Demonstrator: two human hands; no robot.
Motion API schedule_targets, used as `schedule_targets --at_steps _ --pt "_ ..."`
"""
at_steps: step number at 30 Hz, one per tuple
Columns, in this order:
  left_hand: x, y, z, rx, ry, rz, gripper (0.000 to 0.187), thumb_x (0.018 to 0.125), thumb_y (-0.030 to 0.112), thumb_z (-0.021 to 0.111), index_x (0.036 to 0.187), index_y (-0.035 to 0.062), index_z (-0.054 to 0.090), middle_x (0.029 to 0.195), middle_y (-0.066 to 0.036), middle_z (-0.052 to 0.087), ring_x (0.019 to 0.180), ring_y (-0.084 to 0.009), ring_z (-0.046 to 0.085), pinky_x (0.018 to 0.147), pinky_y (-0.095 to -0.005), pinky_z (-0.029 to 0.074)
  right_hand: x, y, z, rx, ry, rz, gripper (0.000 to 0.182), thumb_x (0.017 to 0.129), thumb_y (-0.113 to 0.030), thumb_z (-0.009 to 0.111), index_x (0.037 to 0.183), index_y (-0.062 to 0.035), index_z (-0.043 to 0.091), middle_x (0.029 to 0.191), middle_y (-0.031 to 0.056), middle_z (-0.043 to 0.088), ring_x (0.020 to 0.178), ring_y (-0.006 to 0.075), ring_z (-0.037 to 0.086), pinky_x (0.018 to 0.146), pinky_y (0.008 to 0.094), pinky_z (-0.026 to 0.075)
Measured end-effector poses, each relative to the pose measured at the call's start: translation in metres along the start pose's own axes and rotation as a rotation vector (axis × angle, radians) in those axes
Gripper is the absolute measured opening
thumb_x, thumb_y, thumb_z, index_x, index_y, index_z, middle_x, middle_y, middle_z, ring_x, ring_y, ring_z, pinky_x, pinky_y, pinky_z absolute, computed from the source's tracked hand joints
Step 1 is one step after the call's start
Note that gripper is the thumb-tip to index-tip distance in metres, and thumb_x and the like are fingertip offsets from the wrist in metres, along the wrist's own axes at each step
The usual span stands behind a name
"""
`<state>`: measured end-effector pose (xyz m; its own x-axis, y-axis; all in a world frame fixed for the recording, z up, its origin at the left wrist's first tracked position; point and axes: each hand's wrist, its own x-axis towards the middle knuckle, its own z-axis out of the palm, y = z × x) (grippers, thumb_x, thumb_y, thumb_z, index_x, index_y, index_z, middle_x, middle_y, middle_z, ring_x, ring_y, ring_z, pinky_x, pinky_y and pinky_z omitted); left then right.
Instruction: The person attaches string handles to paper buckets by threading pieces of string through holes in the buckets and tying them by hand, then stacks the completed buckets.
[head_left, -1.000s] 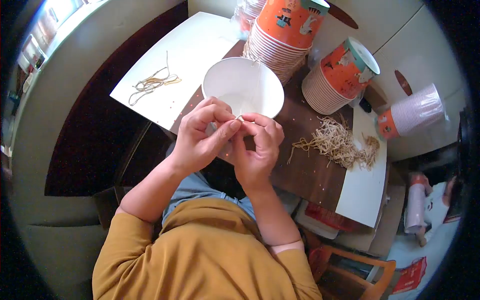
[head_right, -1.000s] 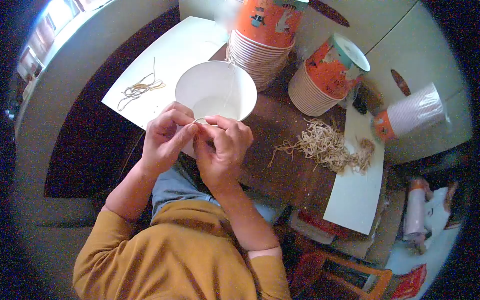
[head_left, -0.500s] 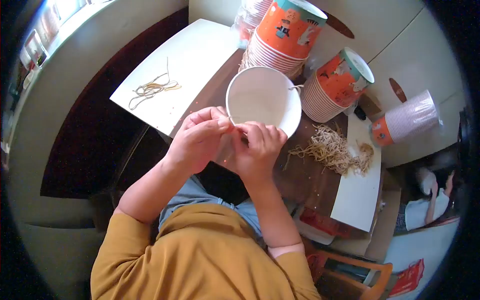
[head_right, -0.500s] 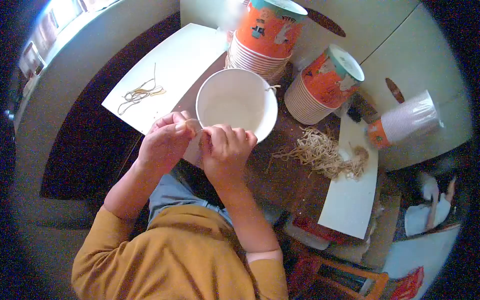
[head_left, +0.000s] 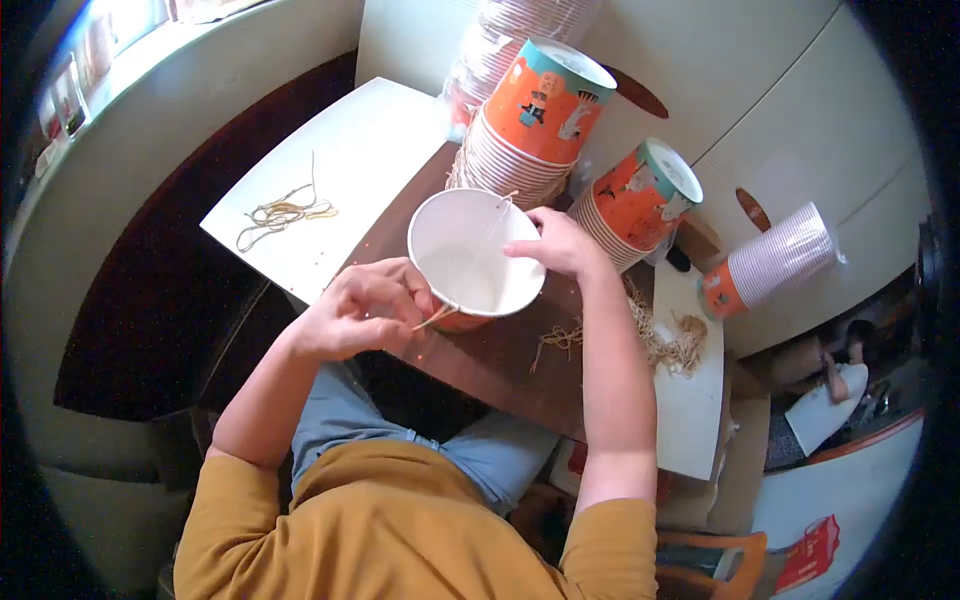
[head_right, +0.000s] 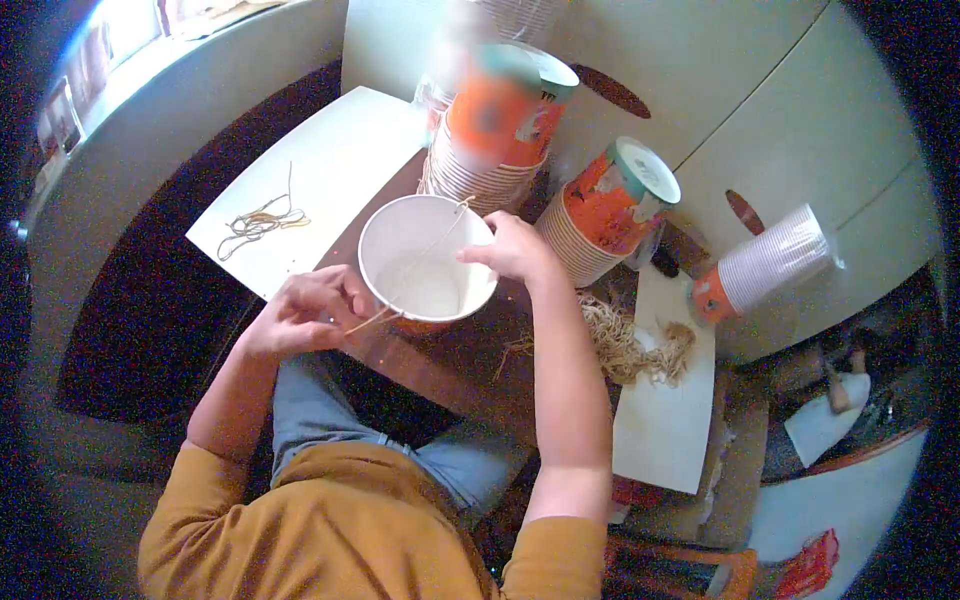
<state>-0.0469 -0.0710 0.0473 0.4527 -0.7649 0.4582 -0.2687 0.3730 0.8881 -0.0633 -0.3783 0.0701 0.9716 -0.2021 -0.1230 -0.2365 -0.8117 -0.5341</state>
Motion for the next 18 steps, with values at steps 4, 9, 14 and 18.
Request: schedule_targets --at_steps 4,9,14,18 --pt "-0.014 0.007 -0.007 0.209 0.567 0.111 0.032 0.082 0.024 0.062 0.100 -0.0014 0.068 0.101 -0.010 0.063 0.084 -0.0146 0.059 0.081 -0.0281 0.046 0.000 -0.002 0.015 -0.037 0.288 -0.131 0.027 0.080 -0.013 0.062 0.102 0.0020 0.065 0.085 0.0199 0.068 0.075 0.0310 0.068 0.070 0.0388 0.052" --pt "-0.016 -0.045 -0.042 -0.249 0.369 -0.305 0.079 0.093 0.060 0.041 0.144 0.0008 0.030 0.133 -0.015 0.051 0.115 -0.0222 0.054 0.099 -0.0376 0.040 -0.095 -0.040 0.030 -0.104 0.863 -0.640 0.037 0.087 -0.012 0.058 0.121 -0.0008 0.053 0.114 0.0209 0.060 0.102 0.0374 0.061 0.089 0.0445 0.049" --pt "0.047 0.020 -0.012 -0.152 0.340 0.064 0.120 0.066 0.061 0.076 0.151 0.0057 0.012 0.152 -0.016 0.027 0.141 -0.0268 0.026 0.114 -0.0434 0.022 -0.115 -0.047 -0.005 0.342 0.466 -0.790 0.070 0.082 -0.017 0.066 0.142 -0.0022 0.033 0.143 0.0169 0.040 0.129 0.0315 0.044 0.107 0.0439 0.036" --pt "0.103 0.040 -0.034 0.317 0.240 0.522 0.119 0.064 0.040 0.086 0.151 0.0048 0.013 0.151 -0.018 0.030 0.140 -0.0284 0.029 0.114 -0.0435 0.023 -0.090 -0.076 -0.057 0.845 0.384 -0.781 0.084 0.085 -0.041 0.067 0.146 0.0008 0.027 0.143 0.0139 0.041 0.133 0.0251 0.040 0.106 0.0405 0.035"
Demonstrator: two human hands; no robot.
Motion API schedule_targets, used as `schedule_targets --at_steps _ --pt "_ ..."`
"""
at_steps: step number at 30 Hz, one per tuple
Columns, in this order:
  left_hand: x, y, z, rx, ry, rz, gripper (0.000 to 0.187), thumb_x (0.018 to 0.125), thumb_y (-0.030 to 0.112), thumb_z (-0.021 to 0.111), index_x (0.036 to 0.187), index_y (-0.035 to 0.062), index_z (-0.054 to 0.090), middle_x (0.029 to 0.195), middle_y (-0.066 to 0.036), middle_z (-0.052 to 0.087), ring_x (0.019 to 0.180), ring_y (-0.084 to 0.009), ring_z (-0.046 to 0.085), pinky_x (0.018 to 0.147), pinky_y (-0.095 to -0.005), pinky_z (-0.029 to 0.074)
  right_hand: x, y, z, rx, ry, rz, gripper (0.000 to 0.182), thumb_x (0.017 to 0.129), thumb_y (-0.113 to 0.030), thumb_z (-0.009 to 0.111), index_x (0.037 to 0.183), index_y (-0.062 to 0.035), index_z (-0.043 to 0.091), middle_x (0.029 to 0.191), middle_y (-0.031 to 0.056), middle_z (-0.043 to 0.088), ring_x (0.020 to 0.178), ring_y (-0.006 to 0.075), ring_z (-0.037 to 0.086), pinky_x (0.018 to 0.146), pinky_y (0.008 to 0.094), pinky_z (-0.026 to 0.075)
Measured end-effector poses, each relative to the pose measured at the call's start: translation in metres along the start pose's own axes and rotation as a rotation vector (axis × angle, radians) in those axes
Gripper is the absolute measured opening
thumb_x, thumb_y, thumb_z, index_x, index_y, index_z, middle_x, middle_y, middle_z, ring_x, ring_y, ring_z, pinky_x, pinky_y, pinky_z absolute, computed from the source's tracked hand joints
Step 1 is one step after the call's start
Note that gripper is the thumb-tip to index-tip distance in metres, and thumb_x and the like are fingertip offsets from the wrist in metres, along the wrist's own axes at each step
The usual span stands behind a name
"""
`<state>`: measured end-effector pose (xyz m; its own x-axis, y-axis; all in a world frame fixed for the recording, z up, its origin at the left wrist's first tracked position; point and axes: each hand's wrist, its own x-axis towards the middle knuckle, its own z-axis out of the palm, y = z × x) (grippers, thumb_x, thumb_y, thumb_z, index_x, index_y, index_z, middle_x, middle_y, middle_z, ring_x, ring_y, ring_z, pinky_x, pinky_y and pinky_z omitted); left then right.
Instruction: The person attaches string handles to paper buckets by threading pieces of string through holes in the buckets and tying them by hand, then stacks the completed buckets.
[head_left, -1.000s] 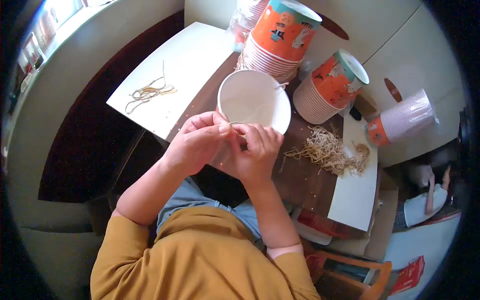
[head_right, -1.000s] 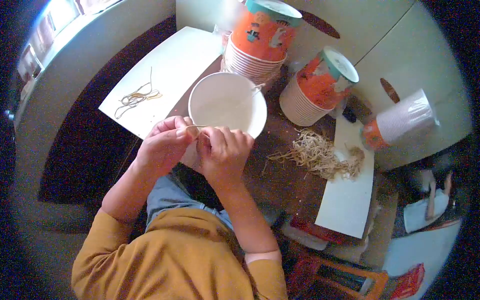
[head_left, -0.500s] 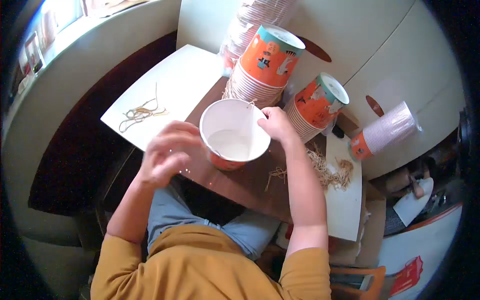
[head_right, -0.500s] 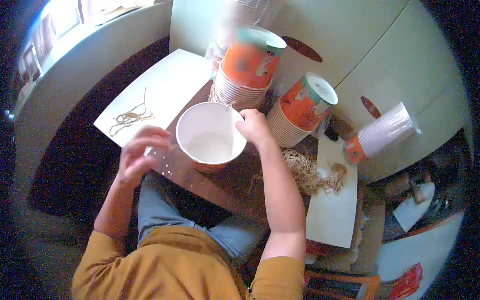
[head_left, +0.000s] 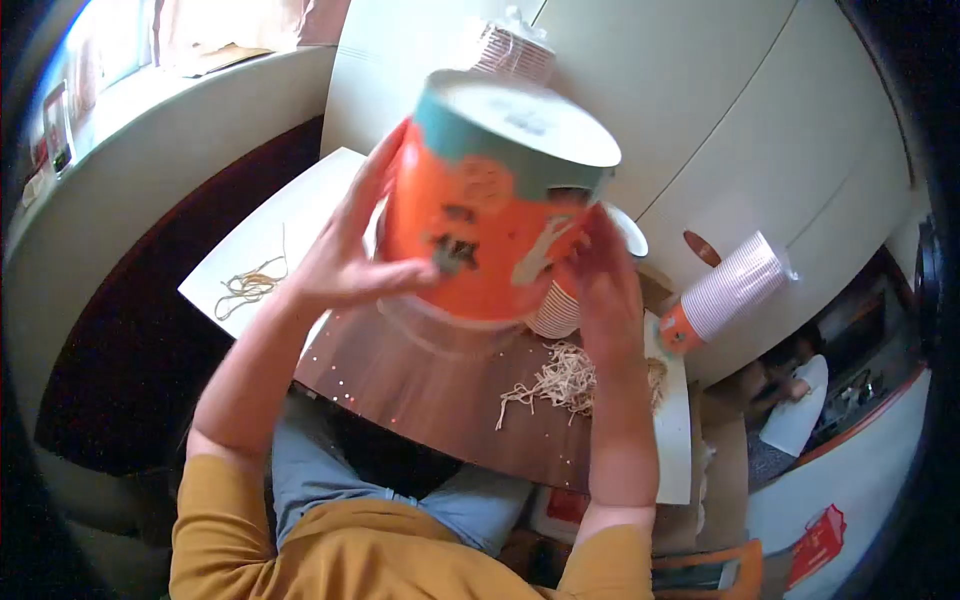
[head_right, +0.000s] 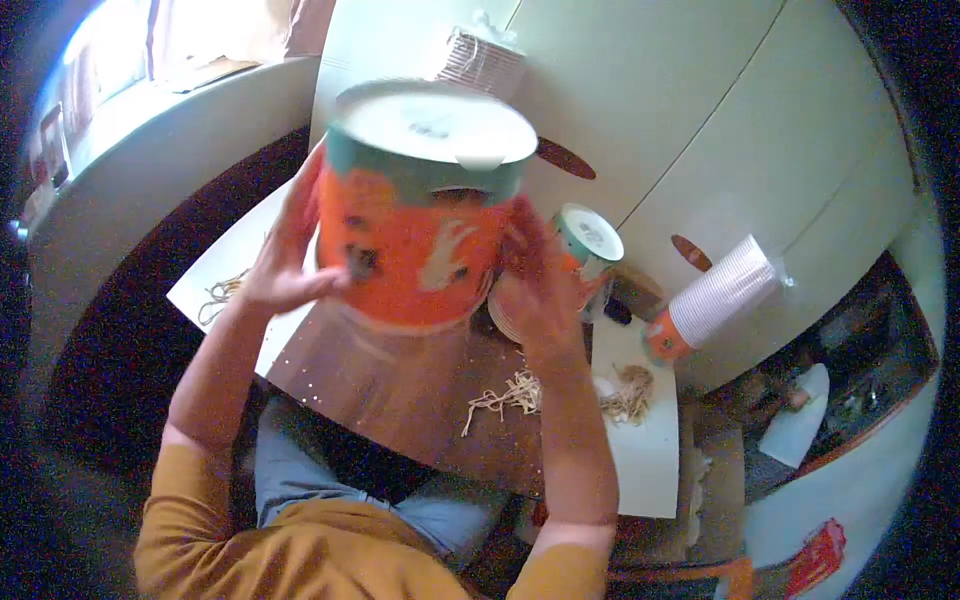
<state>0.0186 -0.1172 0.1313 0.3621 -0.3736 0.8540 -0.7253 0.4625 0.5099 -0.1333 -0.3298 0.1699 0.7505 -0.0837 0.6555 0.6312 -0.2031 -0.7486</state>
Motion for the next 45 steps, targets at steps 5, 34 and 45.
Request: schedule_targets --at_steps 5,34,45 --pt "0.090 -0.049 0.008 0.210 -0.015 0.080 0.119 0.066 0.052 0.082 0.150 0.0037 0.013 0.148 -0.021 0.032 0.136 -0.0333 0.034 0.112 -0.0427 0.030 0.088 -0.005 -0.025 -0.290 0.029 -0.015 0.093 0.080 -0.035 0.077 0.146 0.0025 0.022 0.134 0.0148 0.048 0.124 0.0250 0.048 0.105 0.0379 0.038" --pt "0.015 0.111 0.132 -0.347 -0.672 0.342 0.024 0.082 0.028 0.057 0.090 0.0062 0.064 0.094 -0.007 0.060 0.089 -0.0247 0.060 0.078 -0.0379 0.045 0.017 0.085 -0.181 -1.666 -0.018 0.202 0.054 0.079 -0.033 0.070 0.120 0.0013 0.060 0.112 0.0238 0.063 0.102 0.0375 0.061 0.090 0.0416 0.047" --pt "-0.034 0.157 0.181 0.010 0.212 0.507 0.038 0.082 0.039 0.063 0.100 0.0052 0.063 0.087 0.000 0.058 0.069 -0.0161 0.053 0.082 -0.0376 0.048 0.072 0.049 -0.213 -1.479 0.090 0.268 0.036 0.078 -0.030 0.072 0.103 -0.0053 0.067 0.103 0.0137 0.068 0.091 0.0263 0.067 0.079 0.0370 0.051"
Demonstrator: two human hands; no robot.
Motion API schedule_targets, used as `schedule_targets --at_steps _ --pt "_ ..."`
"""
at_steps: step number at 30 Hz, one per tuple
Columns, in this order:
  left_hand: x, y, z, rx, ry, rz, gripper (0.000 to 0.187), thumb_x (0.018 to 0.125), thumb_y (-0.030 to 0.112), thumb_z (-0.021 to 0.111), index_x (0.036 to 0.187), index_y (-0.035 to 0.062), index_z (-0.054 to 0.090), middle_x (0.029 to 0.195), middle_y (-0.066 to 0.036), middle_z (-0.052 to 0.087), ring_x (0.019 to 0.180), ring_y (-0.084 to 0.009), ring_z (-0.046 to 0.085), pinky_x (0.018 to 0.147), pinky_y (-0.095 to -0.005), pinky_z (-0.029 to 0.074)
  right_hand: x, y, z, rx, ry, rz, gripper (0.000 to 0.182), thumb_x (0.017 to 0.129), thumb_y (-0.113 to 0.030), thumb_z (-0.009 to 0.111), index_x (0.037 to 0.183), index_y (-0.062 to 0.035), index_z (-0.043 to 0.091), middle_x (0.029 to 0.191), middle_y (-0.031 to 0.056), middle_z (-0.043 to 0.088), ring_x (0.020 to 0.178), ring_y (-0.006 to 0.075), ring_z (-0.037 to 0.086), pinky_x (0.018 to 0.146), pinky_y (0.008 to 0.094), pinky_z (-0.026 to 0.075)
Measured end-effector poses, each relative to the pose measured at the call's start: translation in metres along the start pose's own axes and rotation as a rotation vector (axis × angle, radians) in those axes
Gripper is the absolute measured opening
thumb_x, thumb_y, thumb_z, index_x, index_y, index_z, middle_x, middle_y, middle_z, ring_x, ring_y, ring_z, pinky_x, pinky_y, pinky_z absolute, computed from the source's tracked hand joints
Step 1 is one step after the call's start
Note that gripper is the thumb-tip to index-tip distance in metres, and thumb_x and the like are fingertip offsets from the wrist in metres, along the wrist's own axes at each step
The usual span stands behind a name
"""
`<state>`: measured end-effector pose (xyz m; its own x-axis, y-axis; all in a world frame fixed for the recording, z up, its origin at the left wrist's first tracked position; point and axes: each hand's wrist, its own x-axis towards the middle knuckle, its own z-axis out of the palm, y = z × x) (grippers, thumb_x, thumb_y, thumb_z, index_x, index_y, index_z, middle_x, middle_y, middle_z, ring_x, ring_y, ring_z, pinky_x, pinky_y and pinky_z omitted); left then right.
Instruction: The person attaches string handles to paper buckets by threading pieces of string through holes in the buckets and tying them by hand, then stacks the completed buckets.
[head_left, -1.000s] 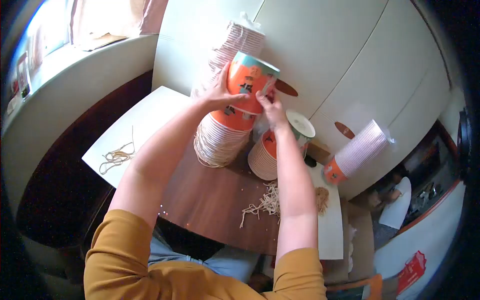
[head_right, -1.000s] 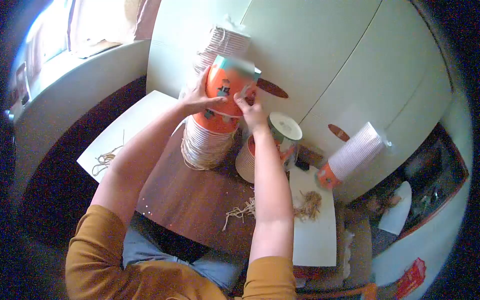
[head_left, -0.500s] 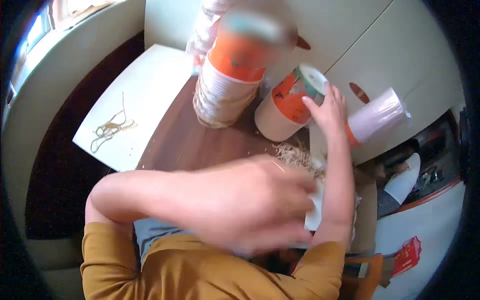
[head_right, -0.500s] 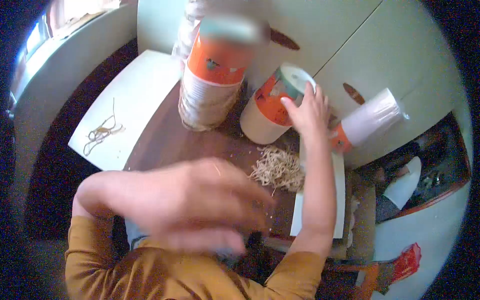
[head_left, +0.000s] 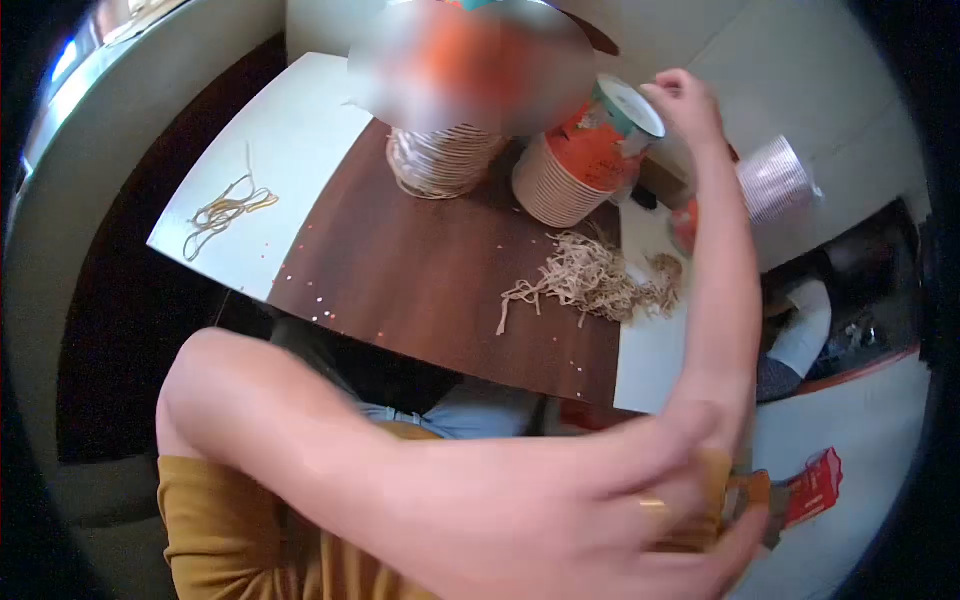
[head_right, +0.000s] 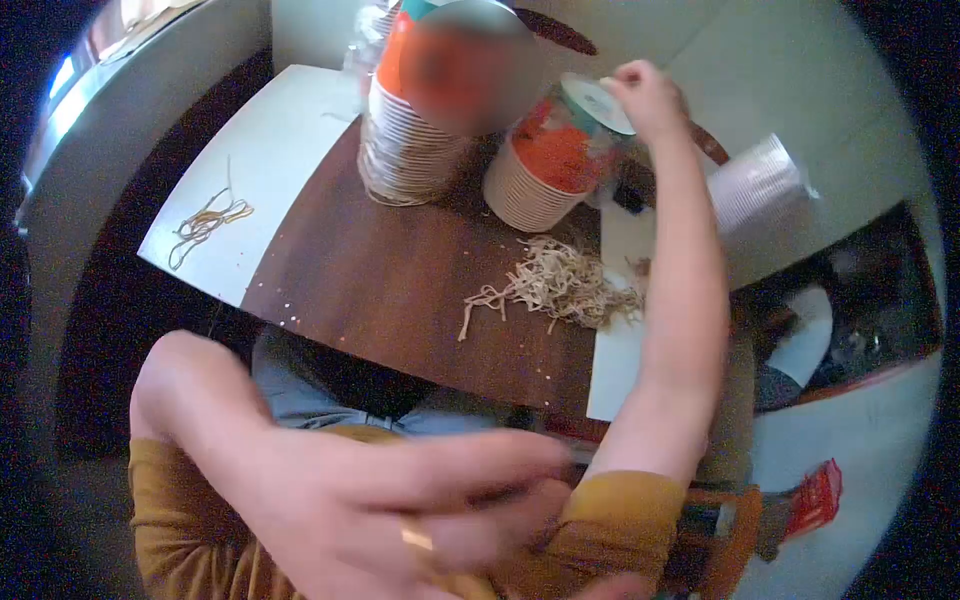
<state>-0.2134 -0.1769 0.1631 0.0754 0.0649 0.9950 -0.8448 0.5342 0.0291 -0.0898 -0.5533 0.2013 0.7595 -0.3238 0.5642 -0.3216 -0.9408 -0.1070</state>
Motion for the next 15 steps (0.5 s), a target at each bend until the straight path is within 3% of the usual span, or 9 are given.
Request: schedule_targets --at_steps 1,2,3,4,6,7,9,14,15 --pt "-0.004 -0.006 -0.013 0.076 0.004 0.041 0.037 0.082 0.039 0.063 0.103 0.0081 0.062 0.091 0.000 0.058 0.070 -0.0156 0.053 0.082 -0.0376 0.048 -0.003 -0.001 -0.003 -0.067 -0.001 -0.028 0.039 0.078 -0.029 0.073 0.106 -0.0039 0.065 0.102 0.0136 0.068 0.094 0.0246 0.066 0.080 0.0362 0.050" --pt "-0.008 -0.014 -0.029 0.181 -0.043 0.125 0.036 0.083 0.039 0.063 0.106 0.0110 0.062 0.094 0.001 0.058 0.070 -0.0152 0.052 0.082 -0.0376 0.049 -0.028 -0.044 -0.020 -0.067 -0.173 0.079 0.047 0.073 -0.030 0.077 0.109 -0.0035 0.062 0.105 0.0163 0.067 0.098 0.0275 0.064 0.081 0.0373 0.050" --pt "-0.010 -0.016 -0.040 0.224 -0.086 0.181 0.036 0.083 0.039 0.063 0.110 0.0139 0.061 0.098 0.002 0.058 0.071 -0.0148 0.052 0.081 -0.0376 0.049 -0.030 -0.015 0.005 -0.221 -0.115 -0.122 0.045 0.073 -0.035 0.076 0.106 -0.0061 0.064 0.106 0.0157 0.067 0.093 0.0298 0.066 0.079 0.0412 0.051" --pt "-0.009 -0.015 -0.041 0.211 -0.123 0.211 0.037 0.084 0.038 0.063 0.113 0.0168 0.061 0.101 0.003 0.059 0.072 -0.0144 0.051 0.081 -0.0376 0.050 -0.036 -0.023 0.013 -0.164 -0.142 -0.034 0.042 0.073 -0.031 0.076 0.103 -0.0051 0.065 0.105 0.0165 0.067 0.094 0.0309 0.065 0.080 0.0418 0.051" --pt "-0.004 -0.012 -0.024 -0.021 -0.204 0.212 0.026 0.085 0.033 0.061 0.102 0.0144 0.059 0.097 -0.001 0.057 0.072 -0.0184 0.053 0.075 -0.0371 0.048 -0.042 -0.028 0.026 -0.132 -0.106 0.033 0.036 0.073 -0.025 0.076 0.099 -0.0038 0.065 0.102 0.0175 0.066 0.094 0.0322 0.064 0.079 0.0421 0.051" --pt "0.009 -0.001 0.002 -0.242 -0.246 0.152 0.019 0.085 0.028 0.058 0.088 0.0089 0.058 0.091 -0.006 0.056 0.070 -0.0229 0.054 0.071 -0.0371 0.046 -0.040 -0.017 0.034 -0.152 -0.046 0.011 0.033 0.073 -0.023 0.075 0.099 -0.0035 0.065 0.100 0.0176 0.067 0.092 0.0324 0.065 0.079 0.0417 0.051" --pt "0.019 0.005 0.005 -0.390 -0.349 0.072 0.022 0.086 0.023 0.055 0.079 0.0021 0.057 0.089 -0.011 0.056 0.072 -0.0269 0.056 0.069 -0.0374 0.044 -0.030 0.001 0.041 -0.125 0.004 0.004 0.031 0.072 -0.019 0.075 0.097 -0.0039 0.066 0.094 0.0172 0.067 0.089 0.0329 0.064 0.078 0.0406 0.051" --pt "0.029 -0.006 -0.030 -0.167 -0.626 0.172 0.033 0.082 0.019 0.052 0.103 -0.0043 0.061 0.112 -0.016 0.055 0.085 -0.0249 0.059 0.081 -0.0389 0.044 0.003 0.026 -0.008 -0.061 0.059 0.051 0.028 0.073 -0.022 0.076 0.093 -0.0042 0.067 0.090 0.0136 0.069 0.082 0.0259 0.066 0.074 0.0371 0.051" --pt "0.027 -0.011 -0.036 -0.121 -0.611 0.174 0.034 0.082 0.021 0.053 0.107 -0.0017 0.061 0.113 -0.014 0.055 0.085 -0.0236 0.059 0.082 -0.0387 0.045 0.008 0.030 -0.012 -0.002 0.048 0.064 0.028 0.073 -0.022 0.076 0.093 -0.0043 0.067 0.088 0.0126 0.070 0.080 0.0241 0.067 0.073 0.0360 0.052"
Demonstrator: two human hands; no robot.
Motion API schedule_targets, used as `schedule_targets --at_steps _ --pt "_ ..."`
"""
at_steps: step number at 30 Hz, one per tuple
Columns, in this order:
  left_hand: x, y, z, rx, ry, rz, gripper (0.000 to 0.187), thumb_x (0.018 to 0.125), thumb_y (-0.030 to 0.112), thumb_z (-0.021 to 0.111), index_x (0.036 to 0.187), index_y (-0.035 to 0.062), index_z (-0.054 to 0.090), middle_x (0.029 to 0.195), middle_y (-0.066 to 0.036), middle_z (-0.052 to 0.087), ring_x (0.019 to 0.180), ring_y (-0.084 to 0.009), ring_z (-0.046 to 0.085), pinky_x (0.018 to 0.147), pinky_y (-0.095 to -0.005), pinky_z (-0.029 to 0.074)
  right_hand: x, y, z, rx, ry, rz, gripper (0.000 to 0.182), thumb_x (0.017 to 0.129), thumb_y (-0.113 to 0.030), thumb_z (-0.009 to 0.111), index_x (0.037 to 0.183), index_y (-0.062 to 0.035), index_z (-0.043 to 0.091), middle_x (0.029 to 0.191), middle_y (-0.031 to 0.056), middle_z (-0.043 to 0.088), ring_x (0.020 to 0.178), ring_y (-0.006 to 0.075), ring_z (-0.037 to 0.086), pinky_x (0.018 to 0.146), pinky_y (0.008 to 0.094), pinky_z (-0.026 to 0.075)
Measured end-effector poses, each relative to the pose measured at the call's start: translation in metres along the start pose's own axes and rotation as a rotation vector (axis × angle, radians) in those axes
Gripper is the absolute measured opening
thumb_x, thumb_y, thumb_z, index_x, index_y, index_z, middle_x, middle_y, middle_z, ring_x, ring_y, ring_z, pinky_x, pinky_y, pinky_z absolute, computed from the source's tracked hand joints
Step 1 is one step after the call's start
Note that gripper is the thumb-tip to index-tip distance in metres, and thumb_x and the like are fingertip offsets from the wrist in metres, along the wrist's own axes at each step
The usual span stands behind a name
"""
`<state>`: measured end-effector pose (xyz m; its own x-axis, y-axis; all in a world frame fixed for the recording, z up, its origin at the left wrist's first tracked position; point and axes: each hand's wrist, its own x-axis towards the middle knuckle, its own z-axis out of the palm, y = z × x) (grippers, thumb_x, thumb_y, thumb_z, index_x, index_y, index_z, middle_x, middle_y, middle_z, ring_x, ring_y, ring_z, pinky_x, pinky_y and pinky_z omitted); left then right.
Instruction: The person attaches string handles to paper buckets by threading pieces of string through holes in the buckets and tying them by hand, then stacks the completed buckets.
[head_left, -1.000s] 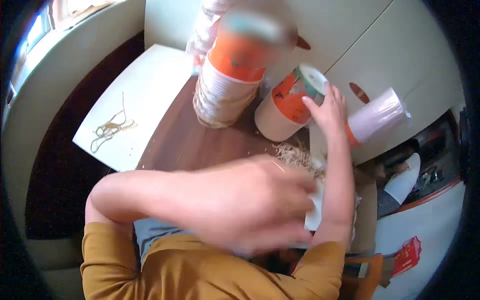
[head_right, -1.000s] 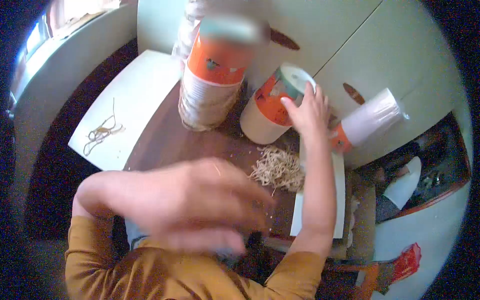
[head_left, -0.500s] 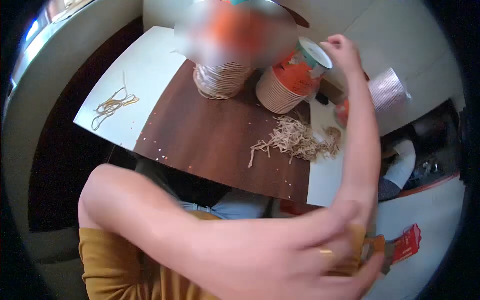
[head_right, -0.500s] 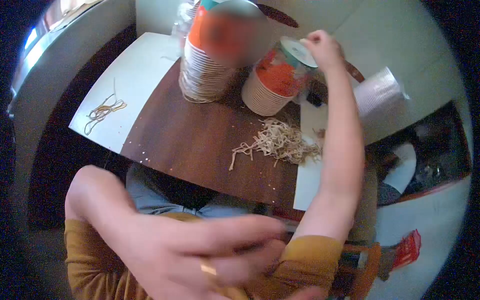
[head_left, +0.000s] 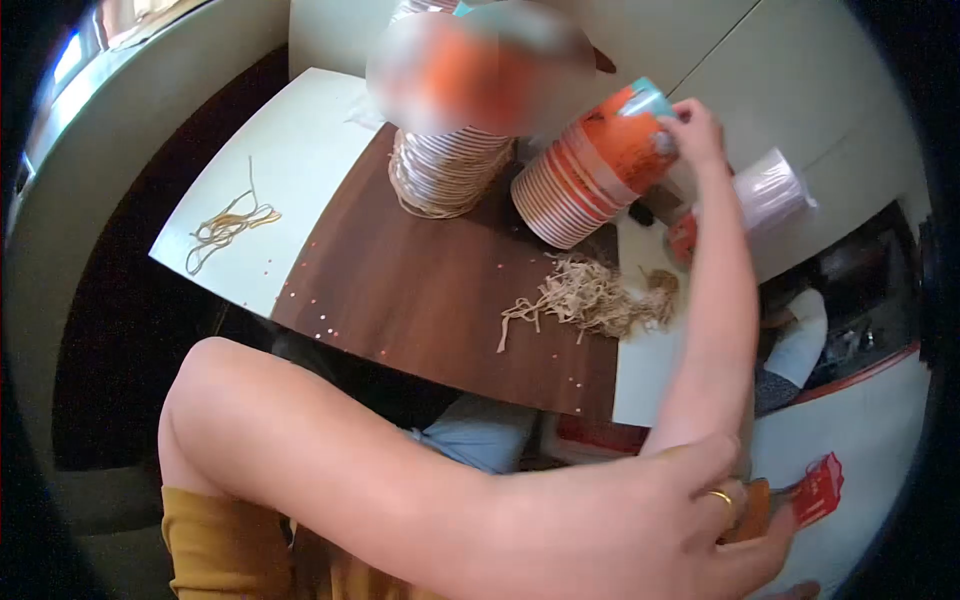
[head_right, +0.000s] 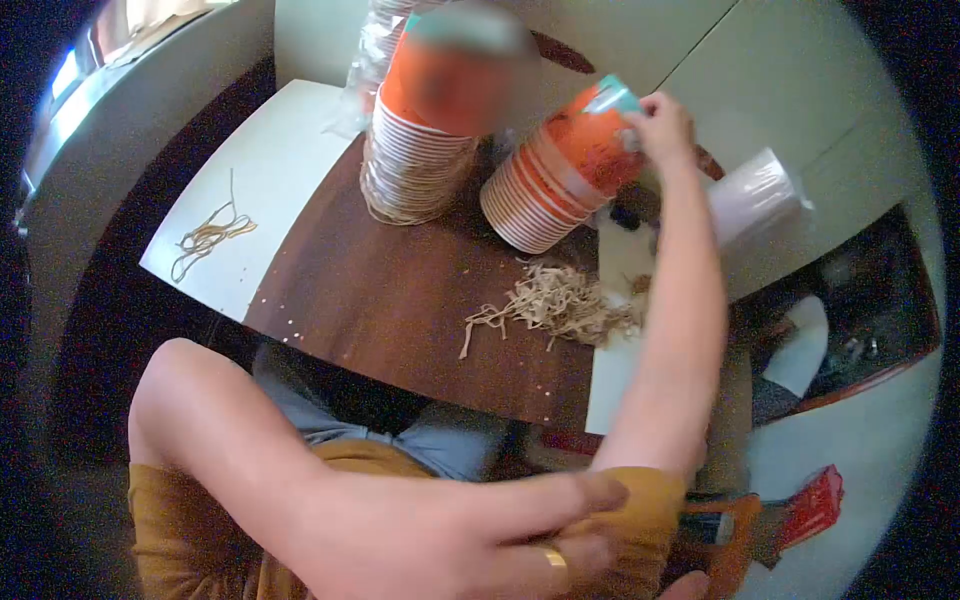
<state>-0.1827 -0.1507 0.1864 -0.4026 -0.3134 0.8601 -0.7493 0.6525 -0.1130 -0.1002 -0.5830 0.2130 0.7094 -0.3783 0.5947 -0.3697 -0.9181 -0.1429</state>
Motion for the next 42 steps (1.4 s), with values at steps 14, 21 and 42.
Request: schedule_targets --at_steps 14,21,42 --pt "-0.029 0.022 -0.001 0.159 0.220 -0.271 0.037 0.085 0.025 0.056 0.121 0.0171 0.059 0.114 -0.004 0.057 0.077 -0.0166 0.054 0.078 -0.0369 0.049 0.012 -0.039 -0.066 0.162 -0.048 -0.191 0.019 0.083 -0.014 0.071 0.095 -0.0009 0.065 0.084 0.0014 0.067 0.078 0.0094 0.061 0.073 0.0249 0.049" --pt "-0.018 0.023 0.065 0.568 0.089 0.315 0.045 0.079 0.028 0.056 0.115 0.0020 0.055 0.116 -0.013 0.054 0.089 -0.0216 0.058 0.084 -0.0389 0.043 0.018 -0.040 -0.091 0.029 -0.111 -0.180 0.016 0.080 -0.014 0.071 0.090 -0.0016 0.065 0.080 0.0019 0.066 0.076 0.0088 0.060 0.071 0.0261 0.049" --pt "-0.110 -0.308 0.156 -0.073 0.022 -1.242 0.115 0.066 0.053 0.078 0.145 -0.0016 0.015 0.139 -0.028 0.041 0.123 -0.0401 0.049 0.102 -0.0455 0.041 -0.001 -0.049 -0.160 0.110 0.424 -0.050 0.035 0.081 -0.026 0.074 0.102 -0.0003 0.065 0.091 0.0071 0.069 0.083 0.0173 0.064 0.076 0.0316 0.051"
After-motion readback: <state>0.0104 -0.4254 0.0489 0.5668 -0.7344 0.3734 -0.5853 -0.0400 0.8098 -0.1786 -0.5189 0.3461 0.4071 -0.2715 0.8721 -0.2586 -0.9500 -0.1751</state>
